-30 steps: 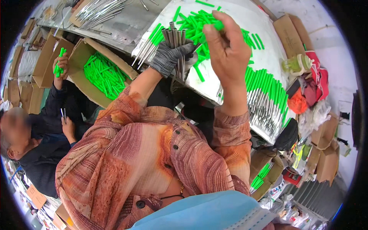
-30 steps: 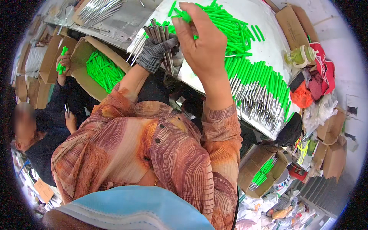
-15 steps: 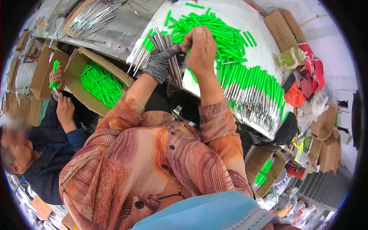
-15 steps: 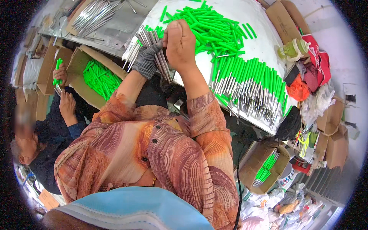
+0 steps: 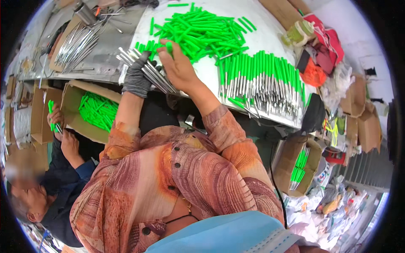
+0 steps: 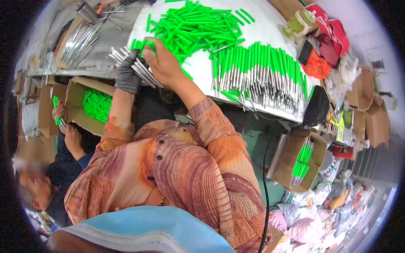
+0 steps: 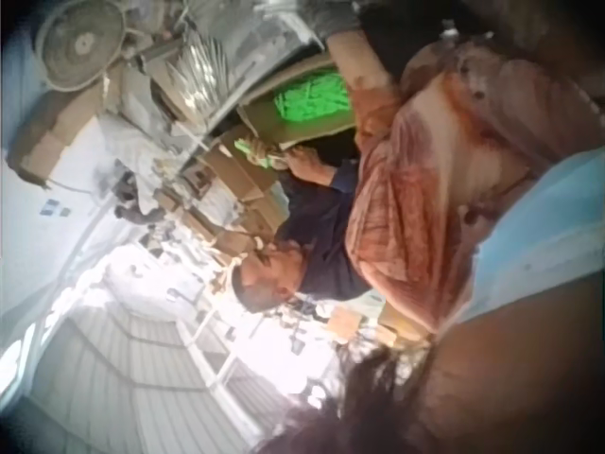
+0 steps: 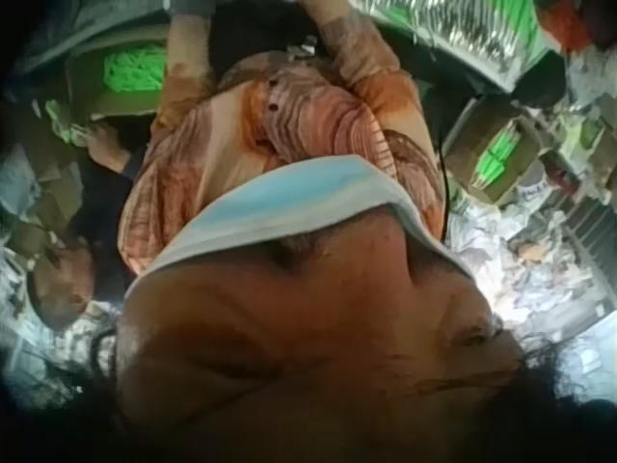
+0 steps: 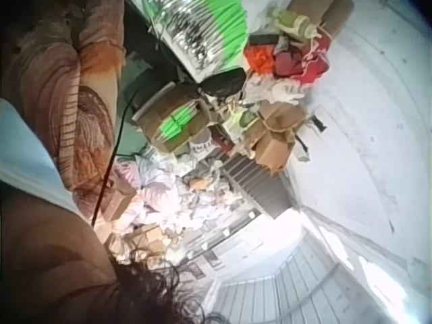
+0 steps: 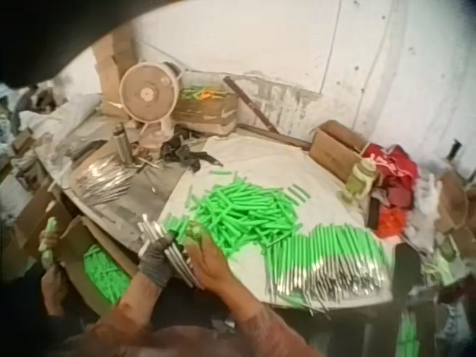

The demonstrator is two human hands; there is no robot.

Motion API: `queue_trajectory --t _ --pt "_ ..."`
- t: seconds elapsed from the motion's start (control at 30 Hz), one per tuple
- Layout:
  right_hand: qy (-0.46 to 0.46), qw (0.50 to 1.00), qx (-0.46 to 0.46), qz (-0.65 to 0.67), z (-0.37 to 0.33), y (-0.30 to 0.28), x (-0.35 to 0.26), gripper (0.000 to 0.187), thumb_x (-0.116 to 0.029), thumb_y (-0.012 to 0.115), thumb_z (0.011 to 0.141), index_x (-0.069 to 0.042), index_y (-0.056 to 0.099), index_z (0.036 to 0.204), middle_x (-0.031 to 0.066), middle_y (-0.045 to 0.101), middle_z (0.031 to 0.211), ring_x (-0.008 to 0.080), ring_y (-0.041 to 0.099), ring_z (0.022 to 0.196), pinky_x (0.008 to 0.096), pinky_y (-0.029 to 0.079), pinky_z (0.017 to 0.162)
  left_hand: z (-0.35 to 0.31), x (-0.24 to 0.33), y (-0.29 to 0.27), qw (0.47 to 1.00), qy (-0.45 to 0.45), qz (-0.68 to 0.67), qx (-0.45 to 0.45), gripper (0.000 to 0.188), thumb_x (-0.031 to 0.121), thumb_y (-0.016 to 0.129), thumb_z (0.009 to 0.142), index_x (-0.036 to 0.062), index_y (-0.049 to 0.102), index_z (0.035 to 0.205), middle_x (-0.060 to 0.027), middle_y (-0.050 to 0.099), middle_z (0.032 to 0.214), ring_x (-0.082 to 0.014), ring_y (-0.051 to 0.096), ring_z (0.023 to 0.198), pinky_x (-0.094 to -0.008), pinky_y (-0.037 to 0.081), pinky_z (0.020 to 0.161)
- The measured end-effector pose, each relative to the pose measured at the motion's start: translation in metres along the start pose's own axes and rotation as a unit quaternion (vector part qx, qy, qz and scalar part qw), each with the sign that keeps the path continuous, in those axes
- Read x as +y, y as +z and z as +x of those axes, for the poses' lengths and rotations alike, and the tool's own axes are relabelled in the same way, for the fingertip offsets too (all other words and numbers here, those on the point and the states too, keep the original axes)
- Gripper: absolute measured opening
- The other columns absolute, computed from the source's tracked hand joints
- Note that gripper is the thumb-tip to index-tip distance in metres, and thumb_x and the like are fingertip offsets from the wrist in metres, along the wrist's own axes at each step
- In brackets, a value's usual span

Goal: Manually assembling green plastic parts at a factory workstation.

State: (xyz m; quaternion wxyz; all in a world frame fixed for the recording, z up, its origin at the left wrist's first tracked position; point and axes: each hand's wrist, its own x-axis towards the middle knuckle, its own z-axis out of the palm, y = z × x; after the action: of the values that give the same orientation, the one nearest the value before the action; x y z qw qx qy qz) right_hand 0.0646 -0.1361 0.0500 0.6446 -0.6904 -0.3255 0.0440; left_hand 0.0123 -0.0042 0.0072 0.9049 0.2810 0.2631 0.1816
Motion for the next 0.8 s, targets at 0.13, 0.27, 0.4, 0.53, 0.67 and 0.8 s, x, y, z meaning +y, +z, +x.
queue_trajectory --t 0.13,0.27,0.4,0.53,0.67,0.8 --pt "-0.012 0.991 0.083 -0.109 0.013 -0.060 -0.016 0.031 -0.024 0.053 0.086 -0.004 0.052 0.109 0.0172 0.058 0.095 0.0317 0.057 0.080 0.0384 0.045 0.074 0.007 0.003 -0.010 0.999 0.006 0.013 0.029 0.023 0.017 0.072 0.073 0.0095 0.055 0.089 -0.0021 0.054 0.071 -0.0160 0.053 0.060 -0.0277 0.046 0.051" --pt "-0.040 0.847 0.313 -0.428 0.015 -0.250 0.007 0.038 -0.023 0.053 0.082 0.003 0.051 0.110 0.0250 0.056 0.101 0.0398 0.053 0.093 0.0429 0.042 0.080 -0.002 0.009 -0.007 0.998 0.006 0.048 0.027 0.022 0.018 0.074 0.072 0.0086 0.053 0.074 -0.0009 0.047 0.055 -0.0134 0.046 0.045 -0.0261 0.040 0.041" --pt "0.143 0.707 0.321 -0.614 -0.037 -0.364 0.066 0.029 -0.020 0.050 0.077 0.003 0.057 0.093 0.0267 0.059 0.092 0.0424 0.055 0.091 0.0489 0.044 0.076 -0.003 0.009 -0.005 0.996 0.037 0.072 0.028 0.023 0.020 0.073 0.073 0.0072 0.055 0.077 -0.0005 0.047 0.056 -0.0131 0.047 0.046 -0.0249 0.041 0.042" --pt "0.263 0.631 0.190 -0.704 -0.052 -0.350 0.075 0.028 -0.020 0.050 0.076 0.003 0.058 0.089 0.0249 0.060 0.090 0.0395 0.057 0.087 0.0462 0.046 0.074 0.003 0.013 -0.014 0.997 0.060 0.046 -0.035 0.020 0.019 0.072 0.074 0.0087 0.056 0.080 0.0007 0.049 0.059 -0.0106 0.047 0.049 -0.0237 0.041 0.046" --pt "0.026 0.816 0.141 -0.560 -0.024 -0.233 0.061 0.023 -0.018 0.054 0.078 -0.002 0.059 0.093 0.0190 0.061 0.087 0.0350 0.058 0.083 0.0431 0.046 0.072 -0.005 0.024 -0.008 0.984 0.139 0.061 0.093 0.023 0.014 0.073 0.071 0.0074 0.058 0.087 -0.0024 0.056 0.073 -0.0117 0.051 0.058 -0.0258 0.045 0.052" --pt "0.044 0.931 -0.096 -0.350 -0.037 -0.102 0.094 0.030 -0.024 0.066 0.073 -0.003 0.058 0.093 0.0175 0.061 0.090 0.0352 0.057 0.085 0.0423 0.046 0.073 -0.009 0.022 0.007 0.971 0.199 0.094 0.095 0.025 0.009 0.072 0.070 0.0040 0.059 0.090 -0.0045 0.058 0.078 -0.0138 0.054 0.060 -0.0265 0.047 0.052"
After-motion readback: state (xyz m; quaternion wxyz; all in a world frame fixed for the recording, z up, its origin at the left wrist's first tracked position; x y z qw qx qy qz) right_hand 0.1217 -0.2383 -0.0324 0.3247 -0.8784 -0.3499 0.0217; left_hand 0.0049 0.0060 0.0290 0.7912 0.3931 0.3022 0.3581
